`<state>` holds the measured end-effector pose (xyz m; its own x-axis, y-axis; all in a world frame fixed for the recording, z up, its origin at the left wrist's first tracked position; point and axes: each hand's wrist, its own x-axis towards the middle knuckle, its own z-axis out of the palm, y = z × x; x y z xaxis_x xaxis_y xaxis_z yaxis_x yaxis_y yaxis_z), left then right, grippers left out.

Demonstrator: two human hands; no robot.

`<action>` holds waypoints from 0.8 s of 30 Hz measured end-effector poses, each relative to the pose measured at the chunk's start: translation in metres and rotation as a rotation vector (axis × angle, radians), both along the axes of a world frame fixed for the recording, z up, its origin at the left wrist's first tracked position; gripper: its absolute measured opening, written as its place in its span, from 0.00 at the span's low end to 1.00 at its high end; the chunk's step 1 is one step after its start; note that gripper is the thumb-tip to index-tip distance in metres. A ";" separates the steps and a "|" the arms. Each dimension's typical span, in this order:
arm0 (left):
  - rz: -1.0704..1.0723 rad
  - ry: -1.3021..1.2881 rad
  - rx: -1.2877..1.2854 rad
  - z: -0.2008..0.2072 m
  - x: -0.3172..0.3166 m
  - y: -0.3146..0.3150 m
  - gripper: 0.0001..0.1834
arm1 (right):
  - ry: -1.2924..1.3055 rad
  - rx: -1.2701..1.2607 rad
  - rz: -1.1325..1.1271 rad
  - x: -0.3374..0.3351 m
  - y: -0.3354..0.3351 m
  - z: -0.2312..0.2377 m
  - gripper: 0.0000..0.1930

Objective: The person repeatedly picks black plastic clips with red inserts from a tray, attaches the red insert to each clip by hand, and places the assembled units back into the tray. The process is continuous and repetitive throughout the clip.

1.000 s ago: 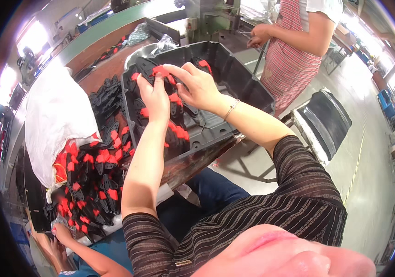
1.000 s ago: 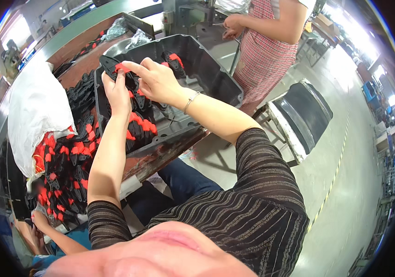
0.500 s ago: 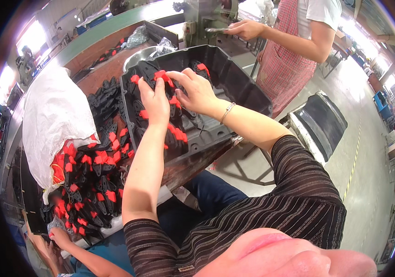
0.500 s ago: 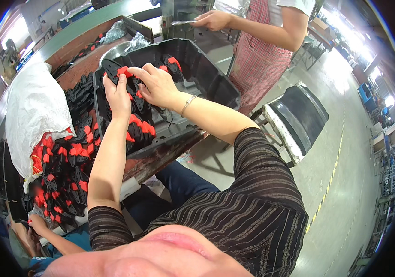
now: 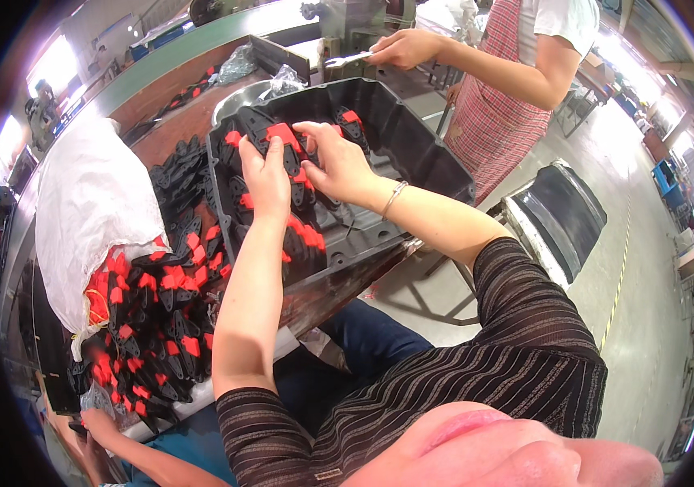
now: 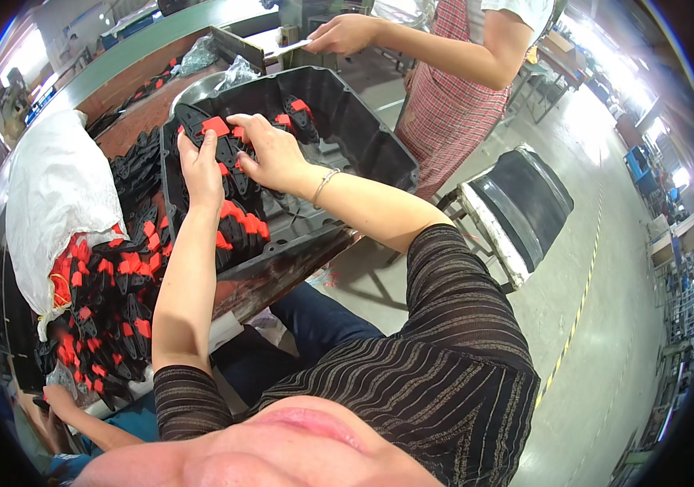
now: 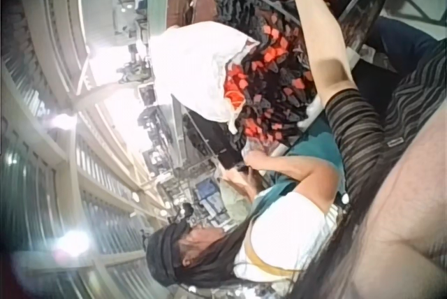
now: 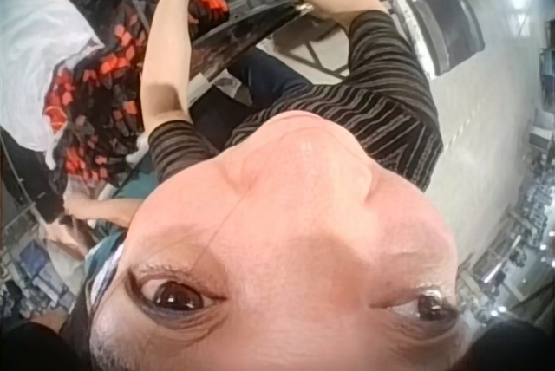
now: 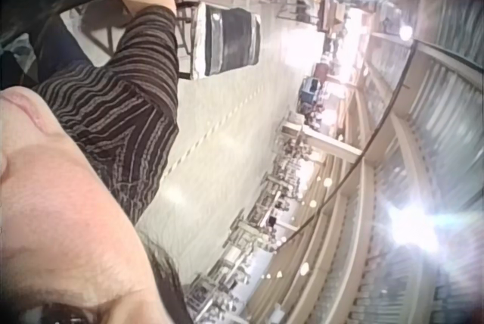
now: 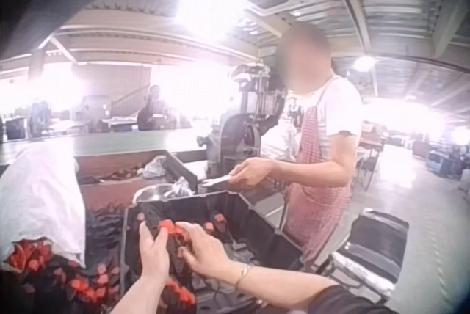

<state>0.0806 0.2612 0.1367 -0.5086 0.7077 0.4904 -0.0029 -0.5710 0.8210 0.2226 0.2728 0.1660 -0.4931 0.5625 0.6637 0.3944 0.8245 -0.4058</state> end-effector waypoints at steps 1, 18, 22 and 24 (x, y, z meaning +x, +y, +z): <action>-0.035 -0.037 0.007 0.000 0.001 0.000 0.12 | -0.003 -0.037 -0.009 0.001 0.001 -0.001 0.29; -0.121 -0.040 0.001 -0.006 -0.001 0.005 0.15 | 0.047 -0.014 0.042 -0.004 0.005 -0.007 0.28; -0.047 0.017 0.019 -0.005 0.001 0.004 0.14 | 0.072 0.063 0.028 -0.003 0.007 -0.007 0.28; -0.018 0.069 -0.016 -0.004 0.002 0.003 0.14 | 0.094 0.146 0.027 -0.001 0.012 -0.007 0.30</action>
<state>0.0829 0.2644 0.1328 -0.4607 0.7249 0.5122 0.0439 -0.5578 0.8288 0.2216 0.2851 0.1595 -0.4385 0.4444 0.7812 0.3374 0.8870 -0.3152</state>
